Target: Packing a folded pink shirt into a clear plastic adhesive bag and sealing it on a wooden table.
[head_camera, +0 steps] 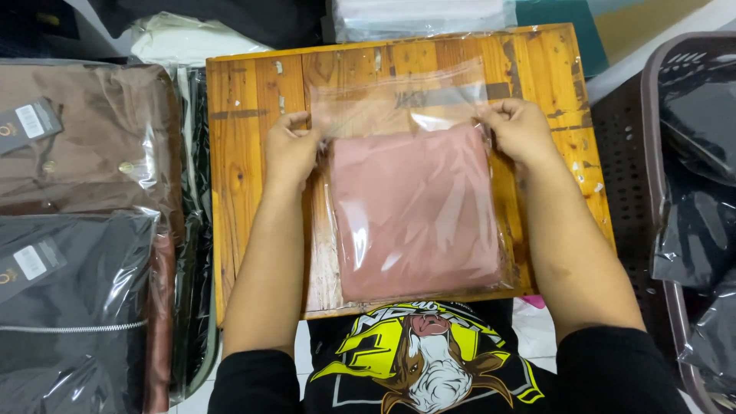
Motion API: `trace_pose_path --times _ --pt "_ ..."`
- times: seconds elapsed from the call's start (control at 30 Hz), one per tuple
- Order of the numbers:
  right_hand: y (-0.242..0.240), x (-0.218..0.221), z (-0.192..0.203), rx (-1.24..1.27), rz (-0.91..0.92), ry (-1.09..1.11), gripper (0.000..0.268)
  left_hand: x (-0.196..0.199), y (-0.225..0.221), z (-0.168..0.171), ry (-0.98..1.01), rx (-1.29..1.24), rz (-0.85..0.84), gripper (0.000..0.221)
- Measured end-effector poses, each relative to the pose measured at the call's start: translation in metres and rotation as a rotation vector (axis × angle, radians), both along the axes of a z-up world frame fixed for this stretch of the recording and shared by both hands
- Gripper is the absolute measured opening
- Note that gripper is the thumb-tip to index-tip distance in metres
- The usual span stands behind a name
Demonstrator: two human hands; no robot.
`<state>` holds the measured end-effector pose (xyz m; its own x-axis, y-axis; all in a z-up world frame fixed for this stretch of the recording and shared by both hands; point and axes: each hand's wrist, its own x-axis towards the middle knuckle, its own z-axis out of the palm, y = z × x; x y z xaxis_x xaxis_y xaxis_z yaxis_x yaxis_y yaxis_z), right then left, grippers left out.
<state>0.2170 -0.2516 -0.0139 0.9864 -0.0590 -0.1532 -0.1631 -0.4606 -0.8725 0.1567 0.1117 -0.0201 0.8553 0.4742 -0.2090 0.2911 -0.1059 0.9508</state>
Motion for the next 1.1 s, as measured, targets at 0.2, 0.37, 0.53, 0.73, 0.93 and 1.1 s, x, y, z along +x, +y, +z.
trace_pose_path --times 0.2,0.37,0.53,0.73,0.93,1.1 --pt "0.01 -0.003 0.023 0.325 0.053 0.078 0.041 -0.009 0.003 0.028 -0.022 -0.159 -0.076 0.056" --pt "-0.007 0.016 -0.012 0.416 0.032 0.138 0.025 0.006 0.013 -0.006 -0.015 -0.235 -0.082 0.026" --pt "-0.013 0.016 -0.013 0.45 0.03 0.136 0.021 0.008 0.009 -0.007 -0.058 -0.38 -0.104 0.018" --pt "0.032 -0.004 0.056 -0.108 -0.1 -0.103 0.058 0.008 0.003 0.029 -0.027 -0.271 -0.091 0.015" --pt "0.103 -0.01 0.067 -0.191 0.52 -0.753 0.013 0.021 -0.004 0.0 -0.389 -0.13 -0.02 0.012" --pt "0.164 0.005 0.059 -0.189 0.707 -0.897 0.02 0.016 -0.012 0.005 -0.423 -0.133 -0.065 0.01"
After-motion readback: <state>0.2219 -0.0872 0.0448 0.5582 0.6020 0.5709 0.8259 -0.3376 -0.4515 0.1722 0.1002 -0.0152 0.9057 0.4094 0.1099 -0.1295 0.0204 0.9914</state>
